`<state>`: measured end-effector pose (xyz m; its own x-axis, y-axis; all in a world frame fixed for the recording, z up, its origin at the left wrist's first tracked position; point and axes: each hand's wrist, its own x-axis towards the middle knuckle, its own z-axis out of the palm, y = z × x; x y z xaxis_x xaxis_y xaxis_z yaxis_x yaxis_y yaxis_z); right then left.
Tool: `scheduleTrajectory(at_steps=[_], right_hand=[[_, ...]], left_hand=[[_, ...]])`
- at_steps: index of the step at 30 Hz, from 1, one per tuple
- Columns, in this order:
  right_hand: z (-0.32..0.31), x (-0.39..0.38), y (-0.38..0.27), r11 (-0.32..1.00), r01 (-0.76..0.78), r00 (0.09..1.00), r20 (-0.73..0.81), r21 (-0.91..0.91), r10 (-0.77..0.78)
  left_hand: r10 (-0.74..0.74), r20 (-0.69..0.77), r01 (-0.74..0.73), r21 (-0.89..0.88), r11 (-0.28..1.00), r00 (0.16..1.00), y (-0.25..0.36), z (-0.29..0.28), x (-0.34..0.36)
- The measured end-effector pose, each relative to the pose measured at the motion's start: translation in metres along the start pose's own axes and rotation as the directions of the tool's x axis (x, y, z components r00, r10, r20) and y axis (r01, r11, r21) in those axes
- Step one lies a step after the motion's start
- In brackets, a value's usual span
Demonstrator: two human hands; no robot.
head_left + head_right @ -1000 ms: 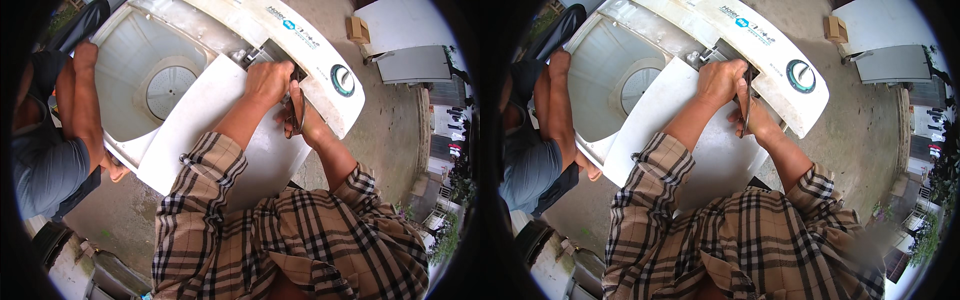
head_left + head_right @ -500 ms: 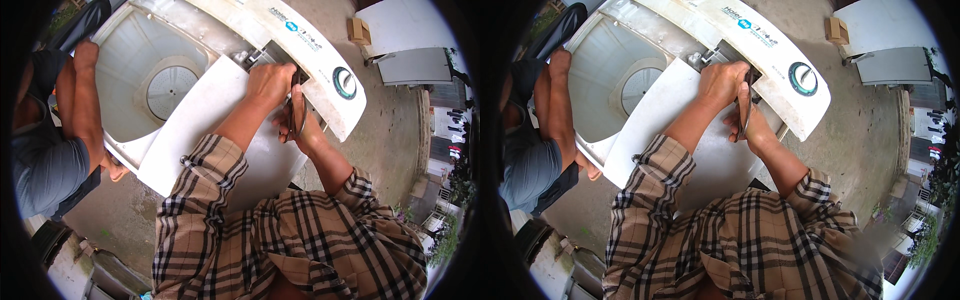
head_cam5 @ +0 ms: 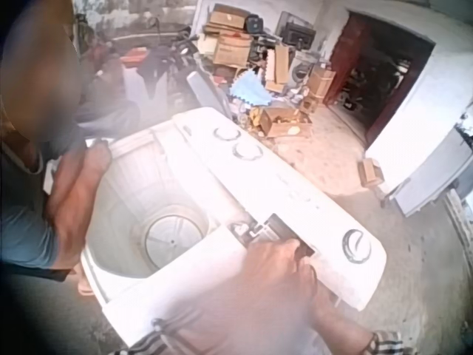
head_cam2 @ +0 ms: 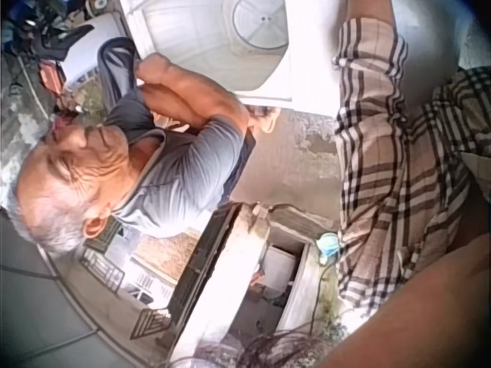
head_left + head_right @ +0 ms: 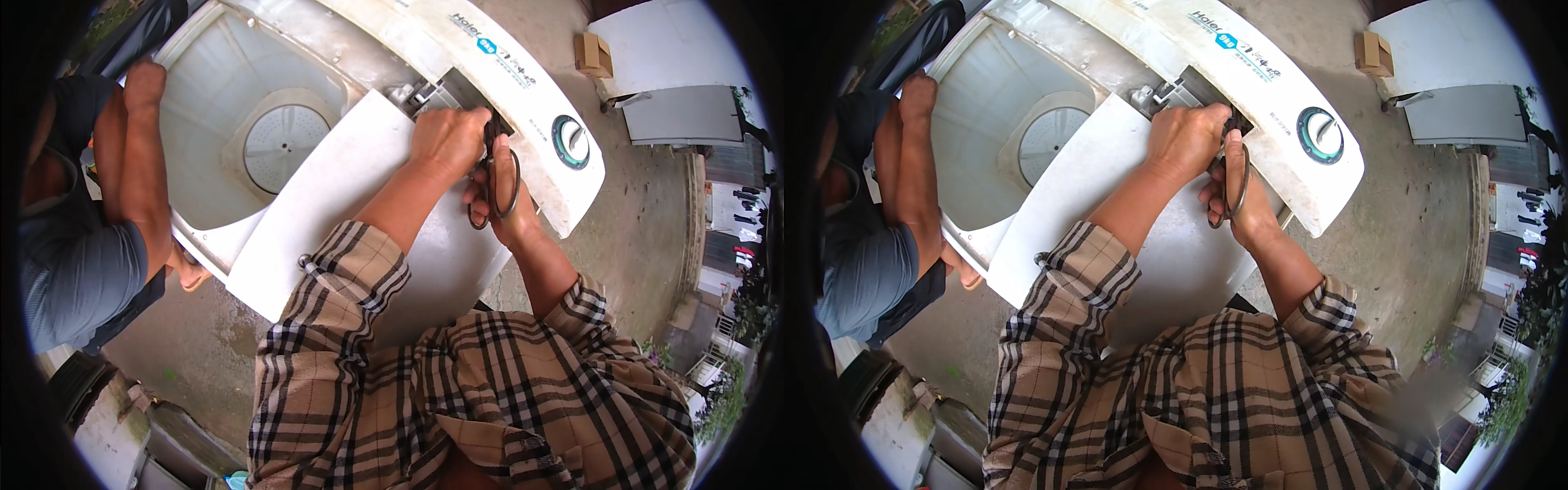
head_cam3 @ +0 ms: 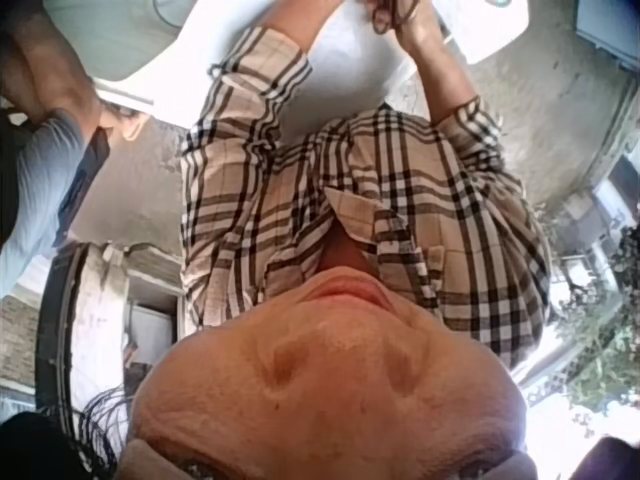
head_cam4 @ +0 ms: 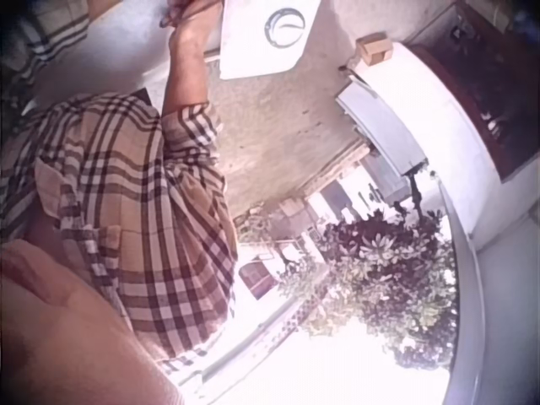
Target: The person uses pliers to remove a hose clamp from a washing machine. They then detach the hose and remove a plastic panel from the back of the machine with assistance from another person.
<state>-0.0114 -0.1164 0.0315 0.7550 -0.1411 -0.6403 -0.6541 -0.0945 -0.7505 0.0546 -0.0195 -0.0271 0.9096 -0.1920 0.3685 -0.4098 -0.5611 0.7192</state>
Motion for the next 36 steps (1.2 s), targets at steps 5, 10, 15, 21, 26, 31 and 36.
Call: scheduleTrajectory(at_steps=[5, 10, 15, 21, 26, 31, 36], right_hand=[[-0.002, -0.001, 0.004, 0.973, 0.085, 0.996, 0.011, -0.216, -0.085], [-0.005, 0.002, 0.004, 0.943, 0.107, 0.994, 0.032, -0.316, -0.102], [-0.007, 0.01, 0.013, 0.915, 0.132, 0.99, 0.006, -0.383, -0.14], [-0.002, -0.003, 0.003, 0.948, 0.12, 0.992, -0.005, -0.295, -0.127], [-0.004, -0.003, -0.003, 0.941, 0.074, 0.997, 0.018, -0.33, -0.072], [-0.005, 0.004, 0.002, 0.798, 0.164, 0.983, 0.025, -0.579, -0.184], [-0.007, 0.006, 0.015, 0.913, 0.118, 0.991, -0.008, -0.39, -0.132]], left_hand=[[0.043, 0.014, -0.043, 0.024, 0.999, 0.999, -0.002, 0.002, -0.001], [0.066, 0.022, -0.067, 0.039, 0.997, 0.998, -0.002, 0.001, -0.001], [0.071, 0.042, -0.073, 0.045, 0.996, 0.997, -0.003, 0.006, 0.001], [0.064, 0.045, -0.067, 0.075, 0.995, 0.997, -0.002, 0.004, 0.0], [0.078, 0.011, -0.078, 0.025, 0.997, 0.997, -0.004, 0.004, -0.004], [0.098, 0.005, -0.099, 0.033, 0.995, 0.995, -0.003, 0.005, -0.001], [0.027, 0.054, -0.028, 0.029, 0.999, 0.998, -0.001, 0.003, -0.001]])
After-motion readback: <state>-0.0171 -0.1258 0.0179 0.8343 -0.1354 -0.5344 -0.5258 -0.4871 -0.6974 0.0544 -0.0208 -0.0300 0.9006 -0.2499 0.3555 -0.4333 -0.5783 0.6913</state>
